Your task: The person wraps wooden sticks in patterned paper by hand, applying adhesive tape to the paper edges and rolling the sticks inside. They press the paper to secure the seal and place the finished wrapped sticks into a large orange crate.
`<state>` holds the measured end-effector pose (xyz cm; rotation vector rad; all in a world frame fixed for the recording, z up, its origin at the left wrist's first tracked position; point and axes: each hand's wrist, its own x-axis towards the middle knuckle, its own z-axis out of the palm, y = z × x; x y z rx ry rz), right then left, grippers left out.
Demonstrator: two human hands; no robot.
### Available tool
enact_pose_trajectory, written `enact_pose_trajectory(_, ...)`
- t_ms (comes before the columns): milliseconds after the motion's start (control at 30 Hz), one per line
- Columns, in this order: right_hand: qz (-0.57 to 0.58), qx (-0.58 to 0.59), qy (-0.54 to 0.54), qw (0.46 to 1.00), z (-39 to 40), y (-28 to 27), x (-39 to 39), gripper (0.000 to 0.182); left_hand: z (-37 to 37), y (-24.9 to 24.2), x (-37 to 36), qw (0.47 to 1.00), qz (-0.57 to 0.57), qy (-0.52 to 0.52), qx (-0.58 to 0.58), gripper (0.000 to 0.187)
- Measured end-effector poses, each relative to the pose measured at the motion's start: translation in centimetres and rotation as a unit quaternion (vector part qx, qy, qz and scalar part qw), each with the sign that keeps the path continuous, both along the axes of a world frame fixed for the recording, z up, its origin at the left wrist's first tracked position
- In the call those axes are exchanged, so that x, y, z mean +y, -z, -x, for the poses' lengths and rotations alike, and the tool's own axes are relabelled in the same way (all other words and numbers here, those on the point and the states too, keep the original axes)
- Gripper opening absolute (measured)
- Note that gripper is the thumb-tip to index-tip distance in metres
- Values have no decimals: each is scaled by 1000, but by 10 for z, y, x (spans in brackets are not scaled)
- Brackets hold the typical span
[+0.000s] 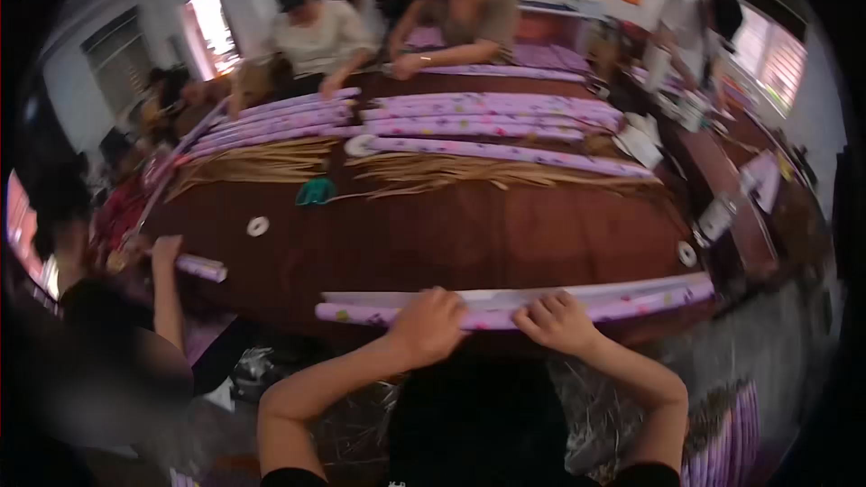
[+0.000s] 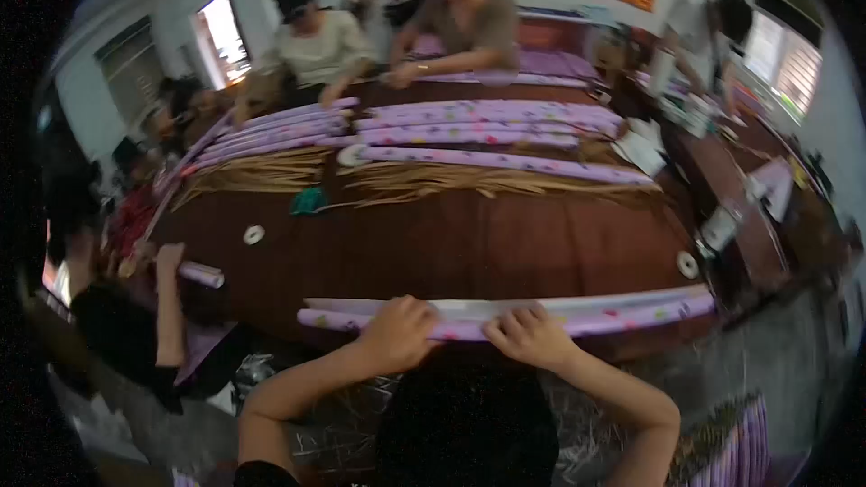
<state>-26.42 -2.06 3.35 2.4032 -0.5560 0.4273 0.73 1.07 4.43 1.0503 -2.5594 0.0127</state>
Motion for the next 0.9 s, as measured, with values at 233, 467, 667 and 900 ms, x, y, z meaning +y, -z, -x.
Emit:
enact_pose_trajectory(233,-189,-89,97,973,1,10,-4,39,11,18,-2,994,94,-38,-48,38)
enact_pose_trajectory(467,-625,28,138,768,70,-40,-45,56,-2,24,1,982,163,-50,-79,28)
enact_pose_trajectory(667,-686,27,161,710,99,-48,-39,47,-10,24,5,961,248,-73,-99,23)
enact_pose_trajectory(900,-269,-156,33,950,86,4,-2,36,-35,38,-2,944,299,-87,-111,24)
